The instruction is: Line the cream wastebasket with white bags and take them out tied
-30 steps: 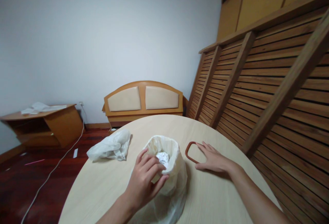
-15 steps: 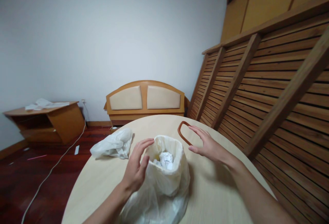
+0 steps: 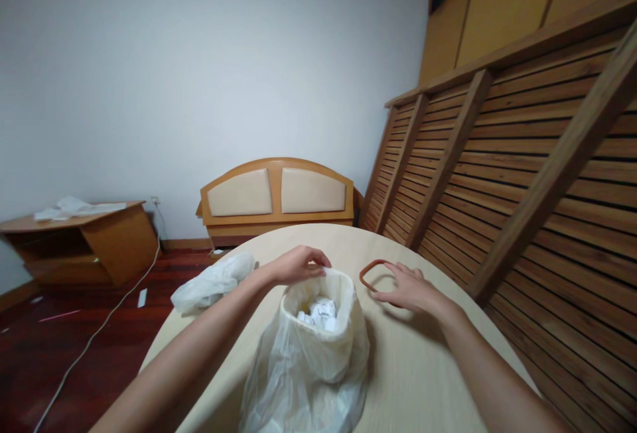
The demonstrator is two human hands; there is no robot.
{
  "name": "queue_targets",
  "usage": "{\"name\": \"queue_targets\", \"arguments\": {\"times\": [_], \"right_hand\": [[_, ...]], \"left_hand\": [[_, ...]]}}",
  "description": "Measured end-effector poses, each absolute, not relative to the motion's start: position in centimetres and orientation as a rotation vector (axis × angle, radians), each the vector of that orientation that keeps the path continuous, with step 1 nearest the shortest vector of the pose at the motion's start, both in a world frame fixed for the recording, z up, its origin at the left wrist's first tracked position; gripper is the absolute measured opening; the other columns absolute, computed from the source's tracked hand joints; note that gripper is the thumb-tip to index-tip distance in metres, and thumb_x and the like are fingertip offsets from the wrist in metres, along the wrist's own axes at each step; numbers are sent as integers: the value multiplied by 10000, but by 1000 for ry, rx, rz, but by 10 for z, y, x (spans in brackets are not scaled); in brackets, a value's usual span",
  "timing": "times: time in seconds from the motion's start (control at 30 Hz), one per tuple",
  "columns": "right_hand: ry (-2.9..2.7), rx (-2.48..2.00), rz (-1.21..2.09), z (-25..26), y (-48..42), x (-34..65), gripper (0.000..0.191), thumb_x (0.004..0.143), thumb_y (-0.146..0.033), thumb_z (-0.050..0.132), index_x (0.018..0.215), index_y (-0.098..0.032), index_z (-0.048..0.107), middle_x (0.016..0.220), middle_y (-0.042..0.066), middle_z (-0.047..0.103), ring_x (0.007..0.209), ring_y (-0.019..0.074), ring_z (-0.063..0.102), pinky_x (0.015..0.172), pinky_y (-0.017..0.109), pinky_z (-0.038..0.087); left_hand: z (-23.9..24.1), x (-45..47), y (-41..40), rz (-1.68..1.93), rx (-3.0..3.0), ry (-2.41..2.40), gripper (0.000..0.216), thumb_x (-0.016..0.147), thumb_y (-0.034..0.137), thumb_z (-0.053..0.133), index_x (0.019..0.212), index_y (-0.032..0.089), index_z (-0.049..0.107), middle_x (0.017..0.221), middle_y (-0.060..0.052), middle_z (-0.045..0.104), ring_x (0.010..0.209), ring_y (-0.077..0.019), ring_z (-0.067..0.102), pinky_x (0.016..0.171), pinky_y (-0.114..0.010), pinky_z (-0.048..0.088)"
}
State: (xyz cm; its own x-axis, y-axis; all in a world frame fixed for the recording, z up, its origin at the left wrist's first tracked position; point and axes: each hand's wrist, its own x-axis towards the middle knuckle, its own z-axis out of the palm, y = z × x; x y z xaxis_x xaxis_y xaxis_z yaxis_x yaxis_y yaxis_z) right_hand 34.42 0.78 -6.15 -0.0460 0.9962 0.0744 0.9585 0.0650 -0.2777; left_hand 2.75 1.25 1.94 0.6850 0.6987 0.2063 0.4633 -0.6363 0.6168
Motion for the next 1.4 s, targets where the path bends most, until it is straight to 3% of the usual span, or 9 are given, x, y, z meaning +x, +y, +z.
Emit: {"name": "queue_targets", "arguments": {"times": [0.27, 0.37, 0.47, 0.6, 0.83, 1.07, 1.27, 1.4], "right_hand": [[-2134, -1983, 405, -81, -3, 335, 998, 569, -551, 832, 1435, -147, 545, 1498, 222, 497, 1336, 488, 473, 1049, 567, 434], [-2152, -1845, 370, -66, -1, 323, 784, 695, -511, 777, 1374, -161, 600, 1451, 172, 567, 1322, 396, 528, 1096, 501, 423], [-2107, -1640, 300, -39, -2, 299, 485, 941, -438, 527, 1336, -171, 621, 1378, 127, 639, 1234, 278, 617, 1062, 418, 468], [-2033, -1214, 347, 0, -14, 254, 317, 936, -405, 570, 1096, -207, 760, 1093, 87, 780, 973, 265, 731, 865, 394, 565], [-2261, -1322, 349, 24, -27, 222, 227, 885, -353, 635, 934, -236, 822, 951, 64, 814, 902, 246, 737, 754, 293, 515], [-2303, -1534, 245, 39, -41, 229, 187, 850, -246, 638, 848, -220, 822, 910, 80, 811, 861, 241, 736, 715, 281, 484], [-2237, -1456, 259, 35, -39, 222, 306, 865, -390, 685, 1102, -222, 781, 1074, 79, 793, 1022, 260, 717, 851, 306, 499], [-2280, -1463, 314, 29, -36, 222, 208, 872, -368, 669, 918, -229, 817, 955, 74, 809, 913, 252, 735, 742, 289, 495]], "left_hand": [[16, 40, 10, 585, 2417, 972, 191, 876, 327, 657, 915, 158, 739, 901, -78, 774, 819, -209, 706, 742, -289, 514], [17, 33, 7, 597, 2424, 1041, 270, 835, 361, 699, 1013, 159, 716, 980, -98, 763, 875, -228, 701, 756, -303, 516], [17, 20, 6, 614, 2406, 1125, 409, 787, 322, 725, 1151, 148, 655, 1049, -117, 744, 894, -232, 694, 748, -308, 528], [17, 7, 8, 586, 2401, 1165, 257, 803, 310, 683, 997, 142, 697, 907, -89, 742, 768, -202, 676, 648, -269, 502], [17, 9, 11, 541, 2453, 1140, 258, 880, 379, 625, 925, 163, 758, 865, -69, 768, 725, -168, 659, 636, -232, 453], [17, 6, 12, 498, 2457, 1212, 224, 857, 334, 647, 914, 159, 773, 831, -78, 777, 694, -180, 672, 605, -233, 440], [21, 12, 9, 497, 2481, 1197, 265, 836, 342, 669, 1028, 185, 760, 999, -81, 780, 845, -199, 698, 686, -236, 472], [21, 14, 8, 454, 2479, 1236, 217, 833, 326, 665, 936, 173, 778, 880, -81, 785, 766, -207, 693, 657, -252, 462]]}}
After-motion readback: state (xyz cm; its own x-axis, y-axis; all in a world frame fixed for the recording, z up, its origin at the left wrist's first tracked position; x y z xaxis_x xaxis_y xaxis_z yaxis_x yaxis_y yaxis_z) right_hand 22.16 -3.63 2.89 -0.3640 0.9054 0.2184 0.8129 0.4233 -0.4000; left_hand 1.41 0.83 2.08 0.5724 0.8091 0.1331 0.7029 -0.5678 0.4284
